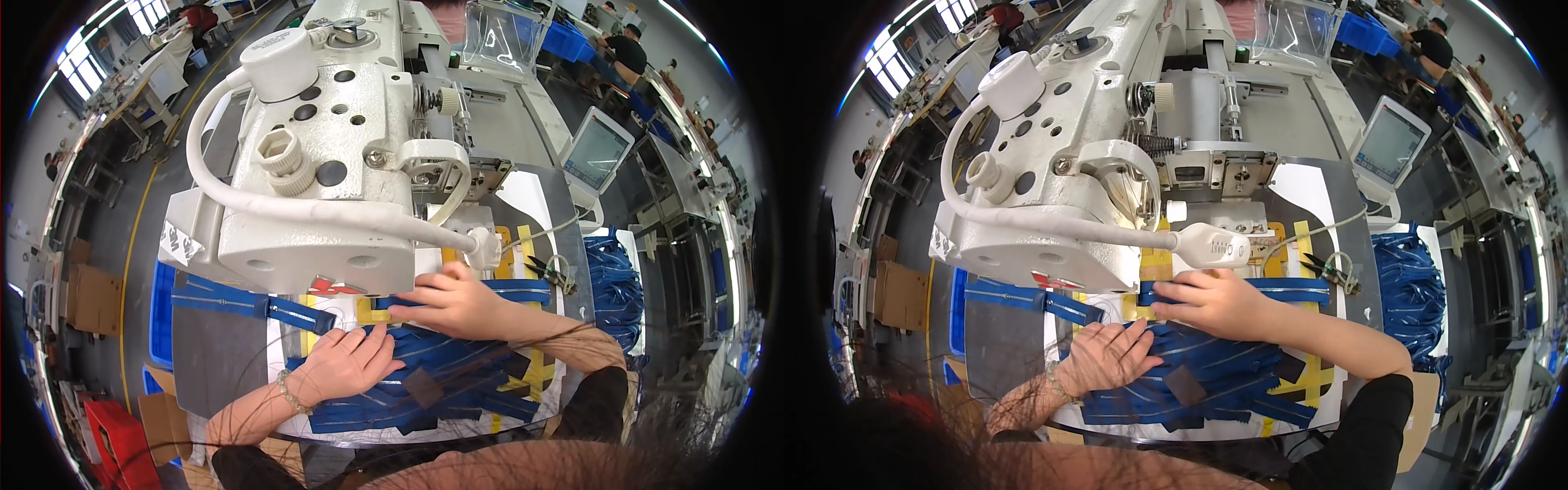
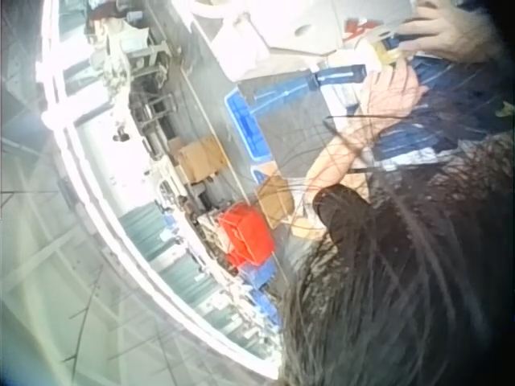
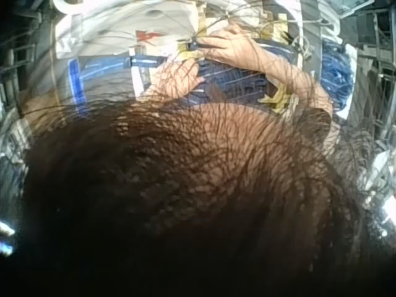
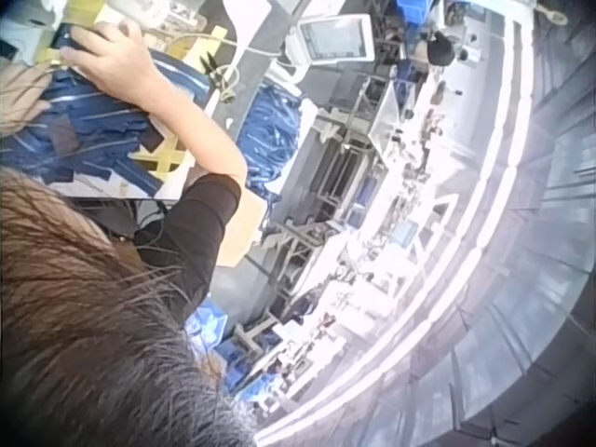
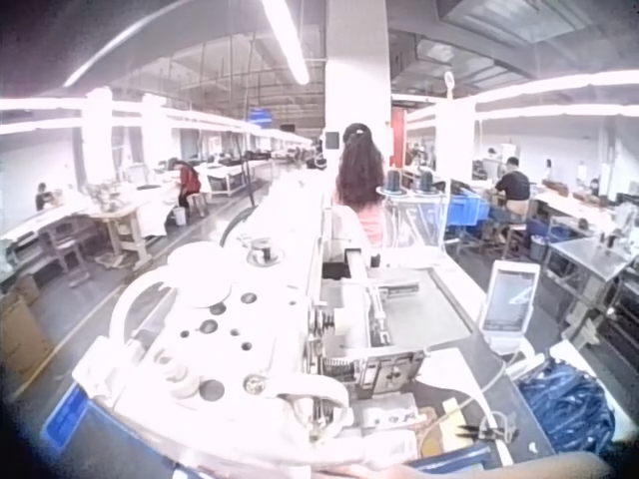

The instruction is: Sewing blue zippers onto matching blue fabric strips using an industrial sewing machine.

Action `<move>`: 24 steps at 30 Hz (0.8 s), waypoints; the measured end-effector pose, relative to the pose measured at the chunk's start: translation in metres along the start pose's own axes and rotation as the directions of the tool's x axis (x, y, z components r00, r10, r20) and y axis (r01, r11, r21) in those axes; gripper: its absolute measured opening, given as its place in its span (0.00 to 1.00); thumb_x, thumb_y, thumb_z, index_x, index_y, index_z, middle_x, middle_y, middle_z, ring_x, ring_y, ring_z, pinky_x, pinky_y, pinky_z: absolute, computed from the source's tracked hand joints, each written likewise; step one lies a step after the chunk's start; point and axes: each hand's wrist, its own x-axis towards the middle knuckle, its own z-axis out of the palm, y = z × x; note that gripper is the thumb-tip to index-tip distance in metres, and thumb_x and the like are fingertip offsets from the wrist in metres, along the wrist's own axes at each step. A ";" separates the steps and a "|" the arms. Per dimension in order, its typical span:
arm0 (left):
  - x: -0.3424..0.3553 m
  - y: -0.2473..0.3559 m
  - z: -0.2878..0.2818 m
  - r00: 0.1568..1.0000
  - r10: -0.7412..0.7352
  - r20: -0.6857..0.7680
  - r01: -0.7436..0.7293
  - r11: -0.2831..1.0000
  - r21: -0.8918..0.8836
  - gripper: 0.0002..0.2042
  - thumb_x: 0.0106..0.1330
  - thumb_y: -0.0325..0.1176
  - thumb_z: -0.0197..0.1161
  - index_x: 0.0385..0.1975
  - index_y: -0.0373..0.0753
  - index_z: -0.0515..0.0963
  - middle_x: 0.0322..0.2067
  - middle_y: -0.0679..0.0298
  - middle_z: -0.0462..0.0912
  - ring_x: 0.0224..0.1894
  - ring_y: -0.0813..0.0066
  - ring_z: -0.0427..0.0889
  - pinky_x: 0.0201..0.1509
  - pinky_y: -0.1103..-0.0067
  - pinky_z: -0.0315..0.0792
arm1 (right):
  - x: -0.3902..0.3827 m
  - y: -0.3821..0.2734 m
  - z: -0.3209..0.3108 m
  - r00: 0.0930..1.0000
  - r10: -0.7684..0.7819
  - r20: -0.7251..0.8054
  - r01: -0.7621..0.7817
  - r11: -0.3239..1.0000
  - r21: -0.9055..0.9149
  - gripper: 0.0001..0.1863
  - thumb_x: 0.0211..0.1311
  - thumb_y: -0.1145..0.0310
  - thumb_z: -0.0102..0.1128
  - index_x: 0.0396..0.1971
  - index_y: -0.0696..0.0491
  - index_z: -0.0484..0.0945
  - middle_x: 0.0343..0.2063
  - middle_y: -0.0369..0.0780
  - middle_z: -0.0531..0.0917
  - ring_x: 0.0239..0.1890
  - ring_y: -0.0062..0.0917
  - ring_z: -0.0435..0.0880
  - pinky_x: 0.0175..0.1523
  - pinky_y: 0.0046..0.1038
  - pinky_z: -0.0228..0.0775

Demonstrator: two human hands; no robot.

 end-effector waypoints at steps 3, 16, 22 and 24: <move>-0.007 -0.003 -0.003 0.999 -0.017 -0.037 0.016 1.000 -0.015 0.16 0.55 0.46 0.66 0.32 0.39 0.80 0.35 0.62 0.81 0.27 0.78 0.73 0.28 0.83 0.63 | 0.007 0.001 0.007 0.994 -0.110 -0.018 0.108 0.992 -0.071 0.17 0.55 0.66 0.57 0.48 0.42 0.76 0.50 0.31 0.77 0.50 0.23 0.75 0.44 0.27 0.70; -0.013 -0.007 0.004 0.998 -0.055 -0.033 0.052 0.994 -0.092 0.15 0.52 0.45 0.68 0.31 0.40 0.79 0.33 0.66 0.80 0.27 0.79 0.73 0.27 0.83 0.61 | 0.006 0.012 0.003 0.994 -0.087 0.072 0.073 0.981 0.181 0.19 0.50 0.77 0.57 0.46 0.49 0.76 0.50 0.36 0.78 0.48 0.29 0.77 0.46 0.27 0.75; -0.017 -0.006 0.004 0.998 -0.009 -0.058 0.005 0.997 -0.081 0.16 0.53 0.45 0.68 0.34 0.40 0.79 0.35 0.66 0.80 0.28 0.80 0.73 0.28 0.83 0.61 | 0.016 0.021 0.005 0.987 0.156 -0.050 -0.142 0.967 0.209 0.18 0.51 0.70 0.59 0.45 0.51 0.74 0.42 0.39 0.78 0.45 0.32 0.77 0.44 0.33 0.72; -0.020 -0.003 0.005 0.998 0.005 -0.062 -0.009 0.997 -0.072 0.16 0.54 0.45 0.68 0.35 0.41 0.79 0.35 0.67 0.80 0.29 0.80 0.73 0.28 0.83 0.61 | 0.025 0.034 0.004 0.966 0.231 -0.118 -0.236 0.972 -0.024 0.19 0.50 0.67 0.60 0.43 0.55 0.72 0.38 0.42 0.76 0.41 0.35 0.76 0.42 0.36 0.70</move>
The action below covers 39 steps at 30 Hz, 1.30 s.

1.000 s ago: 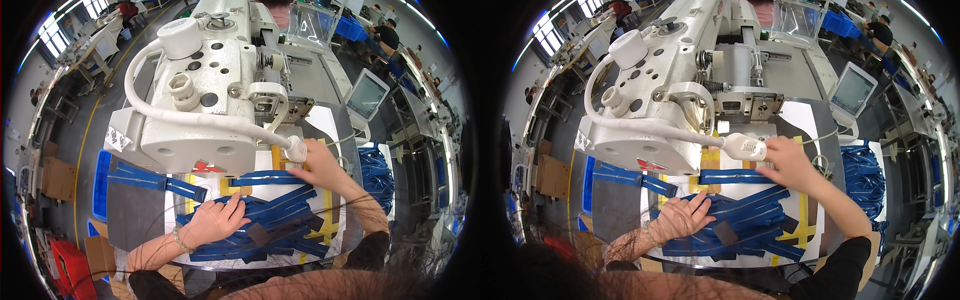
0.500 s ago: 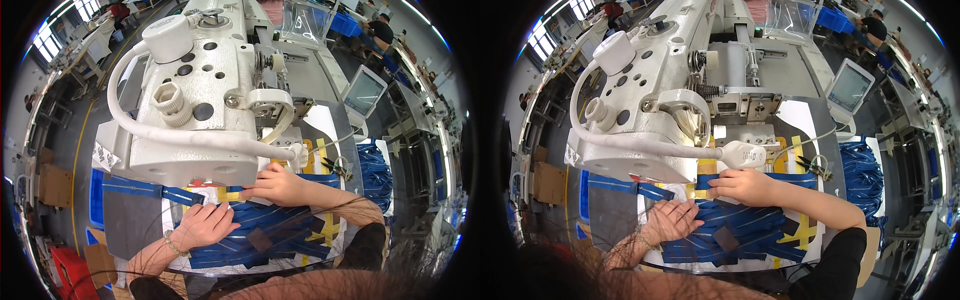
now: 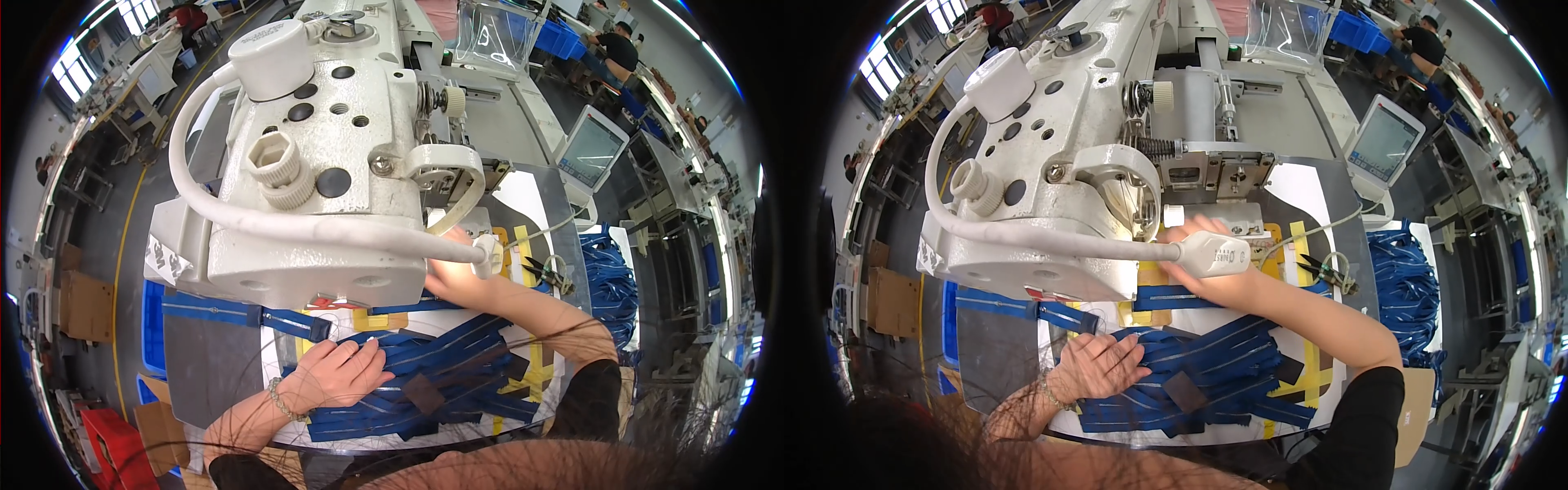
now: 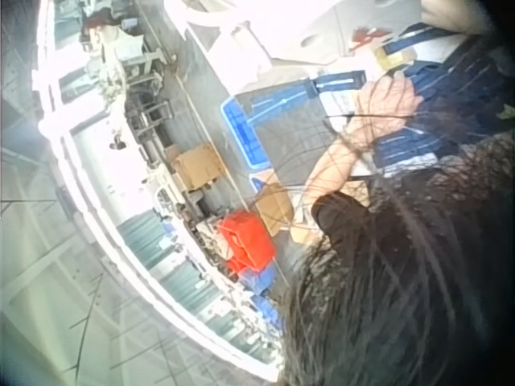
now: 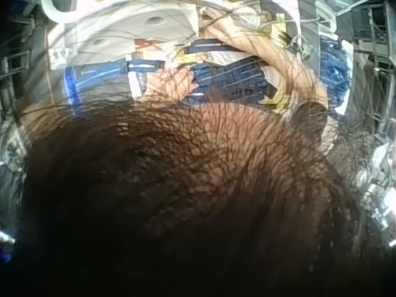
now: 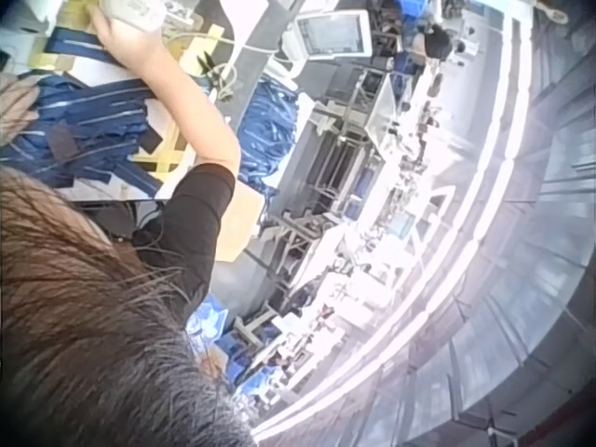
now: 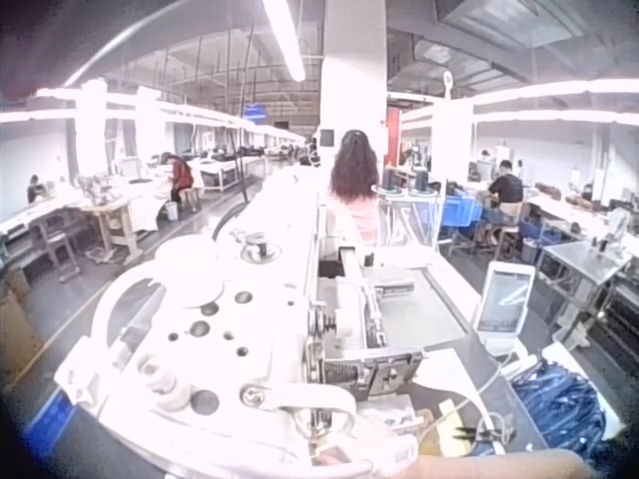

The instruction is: Sewing blue zippers onto matching blue fabric strips using an industrial sewing machine.

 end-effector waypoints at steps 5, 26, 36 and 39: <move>-0.005 0.003 0.003 1.000 0.020 0.007 -0.020 1.000 -0.008 0.17 0.47 0.42 0.72 0.34 0.43 0.79 0.39 0.65 0.82 0.32 0.75 0.75 0.31 0.79 0.65 | 0.035 0.011 0.022 0.995 0.083 -0.057 -0.094 0.969 -0.230 0.22 0.49 0.67 0.58 0.44 0.61 0.68 0.39 0.48 0.72 0.40 0.39 0.74 0.45 0.38 0.67; 0.005 0.003 0.010 0.940 -0.069 0.333 0.178 0.934 -0.309 0.36 0.56 0.59 0.59 0.57 0.36 0.67 0.60 0.51 0.65 0.64 0.59 0.64 0.66 0.68 0.58 | -0.050 -0.005 -0.008 0.963 -0.213 0.165 0.191 0.972 0.138 0.25 0.46 0.81 0.57 0.49 0.51 0.75 0.52 0.37 0.76 0.51 0.28 0.79 0.36 0.27 0.79; 0.009 0.002 0.011 0.963 -0.062 0.264 0.158 0.919 -0.361 0.39 0.52 0.59 0.62 0.56 0.34 0.67 0.56 0.48 0.68 0.54 0.55 0.72 0.59 0.66 0.66 | -0.061 -0.007 -0.008 0.977 -0.155 0.150 0.144 0.986 0.081 0.28 0.45 0.81 0.53 0.51 0.48 0.75 0.47 0.33 0.81 0.28 0.28 0.83 0.29 0.28 0.76; 0.008 0.003 0.010 0.960 -0.069 0.273 0.165 0.924 -0.346 0.38 0.51 0.59 0.62 0.56 0.34 0.67 0.55 0.48 0.69 0.53 0.55 0.73 0.58 0.67 0.66 | -0.059 -0.004 0.002 0.976 -0.201 0.086 0.196 0.979 0.061 0.27 0.46 0.81 0.53 0.50 0.48 0.76 0.46 0.33 0.81 0.28 0.28 0.83 0.29 0.28 0.76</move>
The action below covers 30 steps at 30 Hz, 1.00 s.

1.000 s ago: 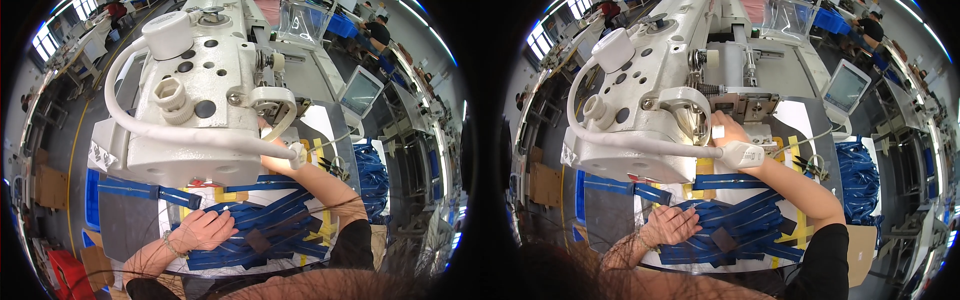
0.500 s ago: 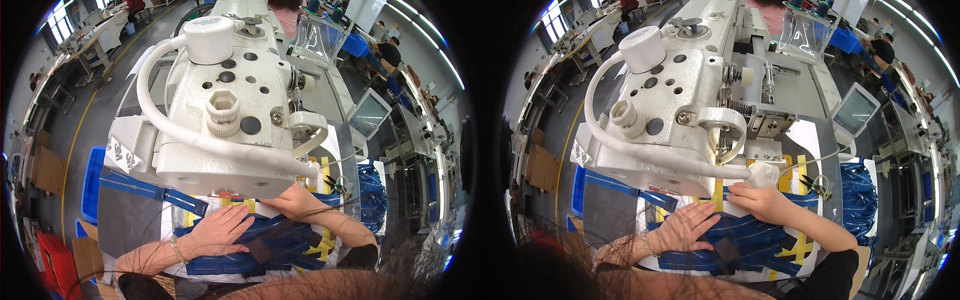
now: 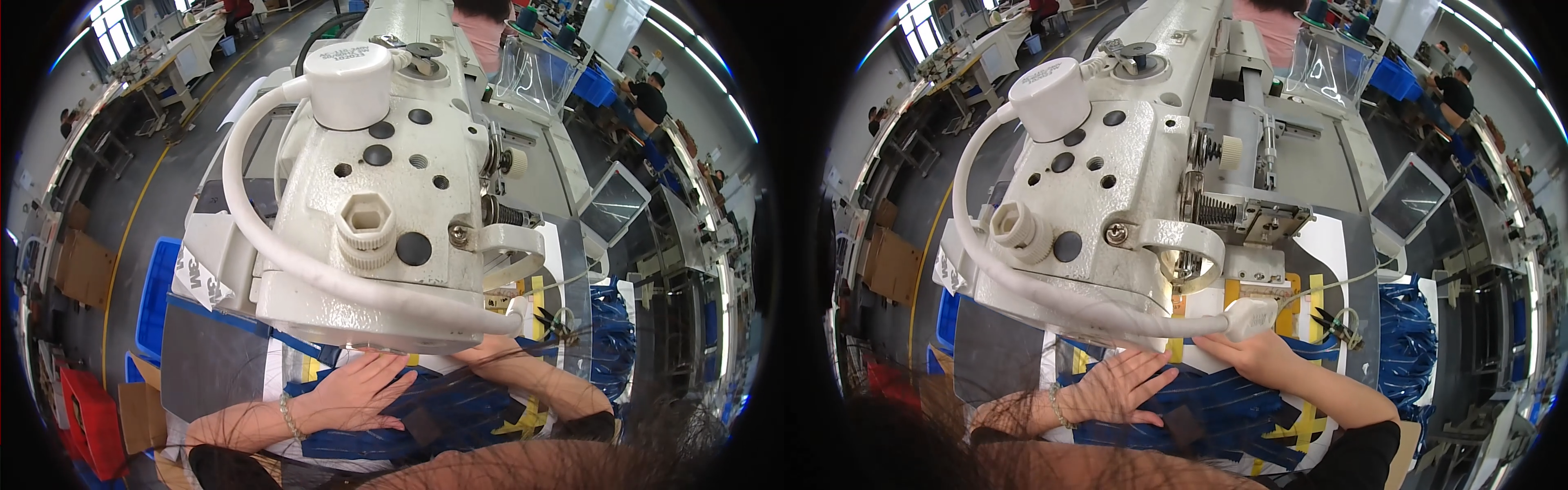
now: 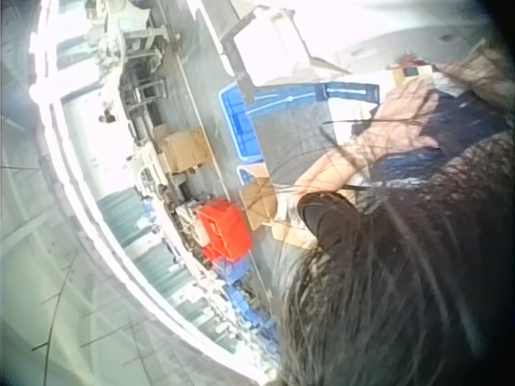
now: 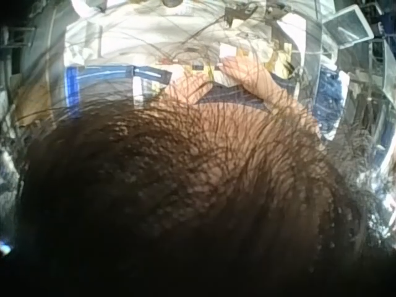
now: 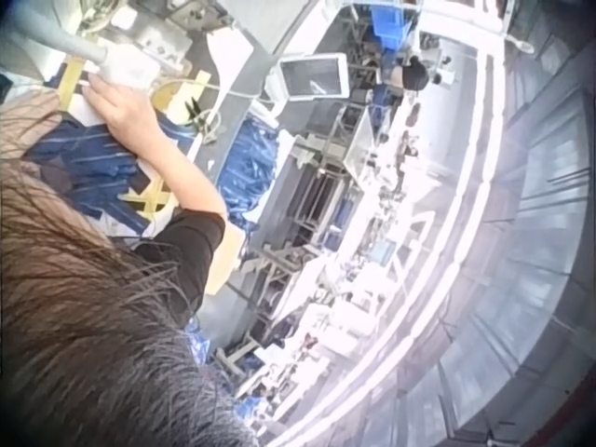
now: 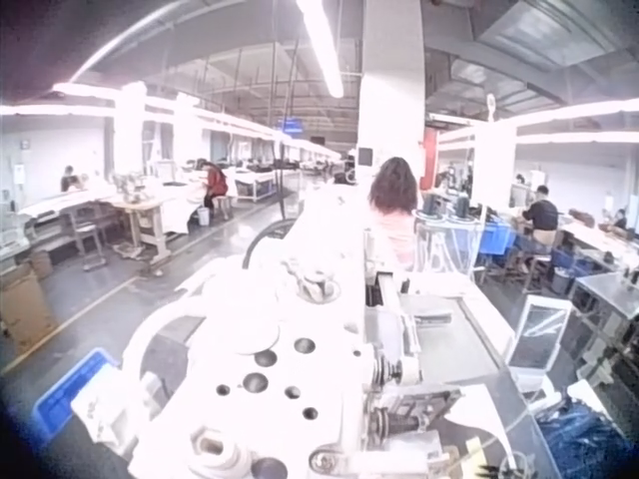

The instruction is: Sewing blue zippers onto matching blue fabric strips using an industrial sewing machine.

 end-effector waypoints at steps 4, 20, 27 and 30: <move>0.000 -0.001 0.001 1.000 0.016 -0.002 -0.015 1.000 0.027 0.38 0.52 0.59 0.62 0.55 0.34 0.68 0.55 0.48 0.69 0.52 0.55 0.73 0.59 0.67 0.66 | 0.001 -0.007 -0.007 0.997 0.038 0.064 -0.033 0.997 -0.074 0.25 0.47 0.80 0.53 0.49 0.50 0.76 0.47 0.35 0.81 0.32 0.30 0.83 0.33 0.28 0.76; 0.001 0.003 -0.004 1.000 0.022 0.013 -0.023 0.998 0.056 0.38 0.53 0.59 0.61 0.55 0.32 0.68 0.50 0.51 0.71 0.52 0.57 0.73 0.56 0.68 0.68 | 0.006 -0.014 -0.014 0.999 0.006 0.053 0.001 0.991 -0.132 0.19 0.48 0.78 0.55 0.44 0.52 0.78 0.49 0.37 0.80 0.53 0.31 0.78 0.51 0.32 0.73; -0.001 0.002 -0.001 0.999 0.022 0.031 -0.023 0.999 0.022 0.37 0.58 0.60 0.54 0.55 0.31 0.68 0.55 0.47 0.68 0.58 0.54 0.67 0.61 0.67 0.62 | 0.011 -0.014 -0.023 0.996 0.062 0.063 -0.066 0.996 0.055 0.19 0.51 0.77 0.55 0.46 0.51 0.78 0.50 0.37 0.79 0.54 0.31 0.77 0.55 0.34 0.71; -0.003 0.002 0.001 0.998 0.000 0.070 0.001 1.000 -0.020 0.36 0.62 0.59 0.49 0.55 0.27 0.69 0.57 0.42 0.66 0.63 0.52 0.61 0.67 0.68 0.56 | 0.011 -0.010 -0.019 0.998 0.050 0.040 -0.053 0.996 0.074 0.19 0.52 0.76 0.55 0.47 0.51 0.78 0.51 0.36 0.78 0.55 0.31 0.76 0.56 0.33 0.71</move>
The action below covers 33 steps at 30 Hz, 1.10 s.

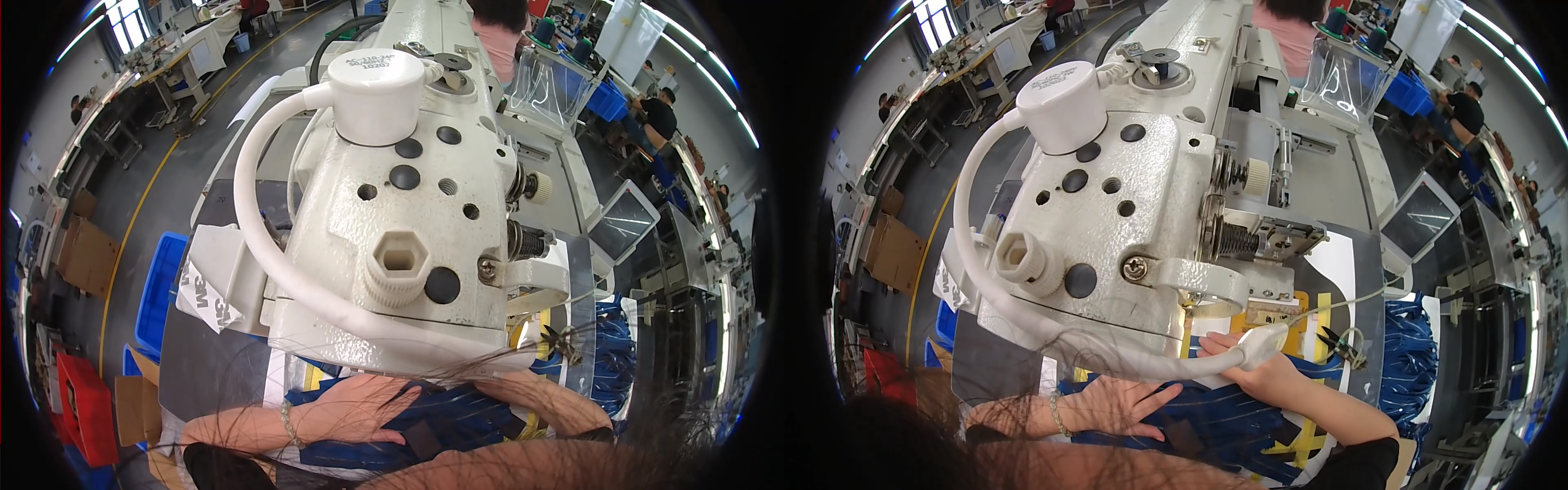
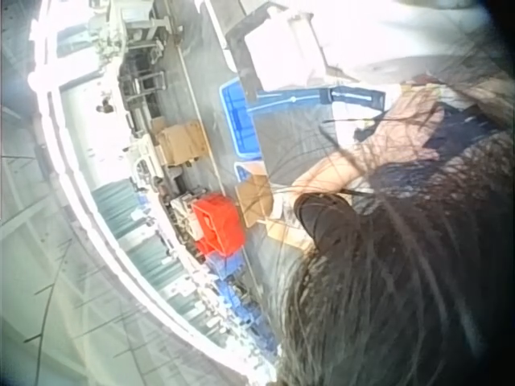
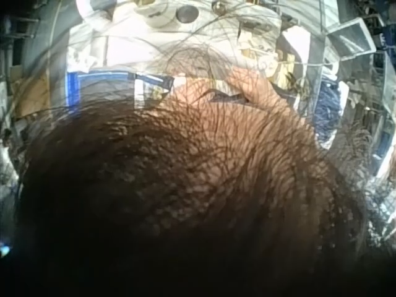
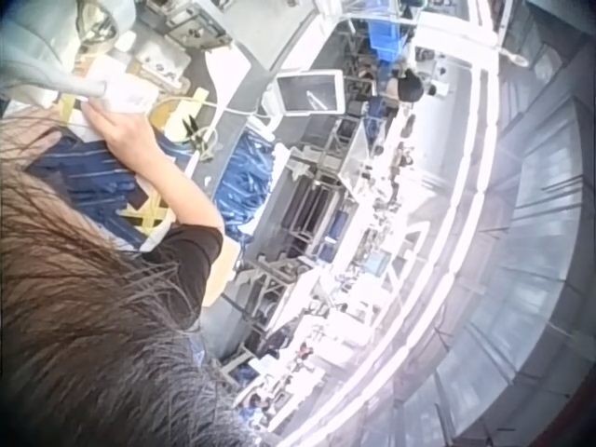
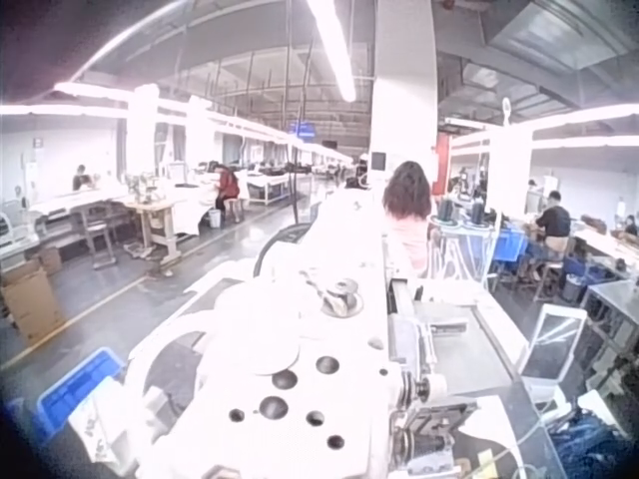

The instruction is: Sewing blue zippers onto matching blue fabric strips using an industrial sewing machine.

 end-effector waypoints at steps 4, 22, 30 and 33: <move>0.001 0.001 -0.001 0.990 -0.053 0.132 0.066 0.993 -0.101 0.36 0.63 0.59 0.49 0.55 0.27 0.68 0.55 0.43 0.68 0.61 0.54 0.64 0.65 0.68 0.59 | -0.004 0.004 0.005 1.000 -0.009 0.027 0.010 1.000 -0.012 0.19 0.53 0.75 0.55 0.48 0.51 0.78 0.52 0.36 0.78 0.55 0.30 0.76 0.56 0.33 0.71; -0.017 0.004 0.018 0.994 -0.063 0.090 0.064 0.998 -0.018 0.42 0.58 0.64 0.53 0.63 0.34 0.58 0.65 0.45 0.54 0.67 0.48 0.55 0.66 0.53 0.52 | 0.001 0.008 0.014 0.996 -0.017 0.089 0.013 0.999 0.047 0.18 0.56 0.67 0.56 0.48 0.51 0.76 0.49 0.38 0.79 0.51 0.32 0.79 0.51 0.34 0.74; -0.006 -0.011 0.016 0.986 -0.001 0.165 0.002 1.000 -0.005 0.43 0.58 0.64 0.53 0.64 0.34 0.57 0.66 0.45 0.51 0.69 0.50 0.51 0.67 0.53 0.49 | 0.014 0.019 0.035 0.871 -0.320 0.372 0.482 0.702 -0.525 0.24 0.61 0.67 0.50 0.59 0.52 0.67 0.59 0.39 0.69 0.54 0.30 0.72 0.46 0.33 0.73; -0.006 -0.012 0.015 0.986 -0.004 0.168 0.002 1.000 0.012 0.43 0.58 0.64 0.53 0.64 0.34 0.57 0.66 0.45 0.52 0.68 0.50 0.52 0.67 0.54 0.50 | 0.022 0.025 0.047 0.896 -0.375 0.238 0.438 0.833 -0.339 0.27 0.60 0.64 0.51 0.60 0.52 0.66 0.60 0.38 0.68 0.51 0.28 0.70 0.43 0.32 0.70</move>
